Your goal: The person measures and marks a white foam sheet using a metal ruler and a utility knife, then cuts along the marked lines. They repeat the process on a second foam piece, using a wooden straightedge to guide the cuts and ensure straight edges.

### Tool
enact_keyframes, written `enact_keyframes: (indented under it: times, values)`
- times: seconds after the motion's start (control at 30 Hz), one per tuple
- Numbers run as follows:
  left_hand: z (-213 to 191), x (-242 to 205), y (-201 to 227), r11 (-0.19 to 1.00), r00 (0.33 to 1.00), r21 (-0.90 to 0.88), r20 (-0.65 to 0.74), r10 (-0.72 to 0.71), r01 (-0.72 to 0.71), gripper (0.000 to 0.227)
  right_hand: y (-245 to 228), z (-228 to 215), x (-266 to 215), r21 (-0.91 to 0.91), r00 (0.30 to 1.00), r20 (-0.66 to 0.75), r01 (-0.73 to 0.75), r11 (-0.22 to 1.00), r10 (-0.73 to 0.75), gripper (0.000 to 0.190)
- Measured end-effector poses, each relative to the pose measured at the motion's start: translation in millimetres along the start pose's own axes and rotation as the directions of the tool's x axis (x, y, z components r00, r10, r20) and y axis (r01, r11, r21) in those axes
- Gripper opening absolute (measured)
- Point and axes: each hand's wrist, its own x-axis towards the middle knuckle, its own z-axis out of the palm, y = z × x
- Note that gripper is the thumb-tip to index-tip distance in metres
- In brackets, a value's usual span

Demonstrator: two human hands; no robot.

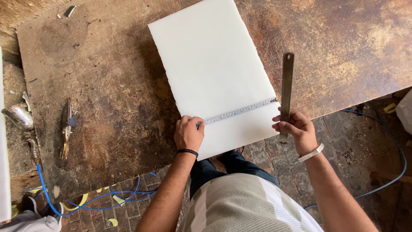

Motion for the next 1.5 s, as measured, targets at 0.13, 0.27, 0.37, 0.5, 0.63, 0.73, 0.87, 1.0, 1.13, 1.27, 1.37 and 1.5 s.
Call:
enact_keyframes:
  times: [0.13, 0.27, 0.37, 0.5, 0.63, 0.73, 0.87, 1.0, 1.13, 1.27, 1.37, 1.5]
  values:
    - [5.7, -0.5, -0.9, 1.000, 1.000, 0.012, -0.014, 0.024, -0.024, 0.008, -3.8, 16.6, 0.3, 0.019, 0.995, 0.082, -0.067, 0.998, 0.065, 0.016]
    - [7.4, 0.7, -1.2, 0.999, 1.000, 0.040, 0.000, 0.022, -0.022, 0.009, -10.6, 42.5, 8.3, -0.299, 0.977, 0.033, -0.191, 0.935, 0.210, 0.021]
    - [7.6, 1.6, -0.2, 0.999, 1.000, 0.053, 0.027, -0.006, 0.004, 0.010, -19.4, 70.6, 25.8, -0.441, 0.978, 0.046, -0.162, 0.883, 0.203, 0.032]
    - [9.7, -0.6, 1.0, 0.998, 1.000, 0.058, 0.017, 0.004, -0.005, 0.010, -25.0, 103.5, 56.7, -0.808, 0.990, -0.031, -0.105, 0.580, 0.135, 0.050]
    - [2.8, -2.7, -17.5, 0.999, 0.999, -0.015, -0.007, 0.038, -0.038, 0.009, -19.1, 114.1, 67.5, -0.882, 0.994, -0.031, -0.076, 0.466, 0.103, 0.053]
    - [-10.6, -3.6, -46.2, 0.996, 0.997, -0.039, 0.023, -0.076, 0.077, 0.009, -14.3, 108.3, 70.7, -0.868, 0.997, -0.037, -0.065, 0.493, 0.067, 0.052]
    - [-26.5, -4.9, -80.9, 0.985, 0.986, -0.065, 0.058, -0.157, 0.161, 0.010, -5.5, 105.0, 70.3, -0.869, 0.999, -0.035, -0.044, 0.493, 0.027, 0.051]
    - [-27.1, -7.1, -82.1, 0.991, 0.994, -0.077, 0.027, -0.109, 0.111, 0.009, -0.2, 105.1, 70.9, -0.862, 0.999, -0.048, -0.053, 0.503, 0.022, 0.048]
    - [-22.6, -0.8, -58.4, 0.995, 0.995, -0.072, 0.072, -0.068, 0.073, 0.008, 0.5, 103.9, 67.2, -0.862, 0.998, -0.056, -0.047, 0.505, -0.002, 0.048]
    - [-15.9, 7.4, -25.3, 1.000, 0.994, -0.025, 0.106, 0.000, 0.003, 0.010, -2.8, 110.4, 62.2, -0.847, 0.995, -0.080, -0.035, 0.531, -0.062, 0.052]
    - [-9.6, 11.6, -3.7, 0.998, 0.987, 0.057, 0.161, 0.010, -0.019, 0.011, -12.1, 114.4, 57.1, -0.793, 0.992, -0.124, -0.105, 0.600, 0.010, 0.060]
    - [-4.7, 4.9, 2.9, 0.996, 0.990, 0.079, 0.131, 0.041, -0.052, 0.009, -21.2, 102.4, 31.0, -0.548, 0.981, -0.171, -0.174, 0.818, 0.095, 0.051]
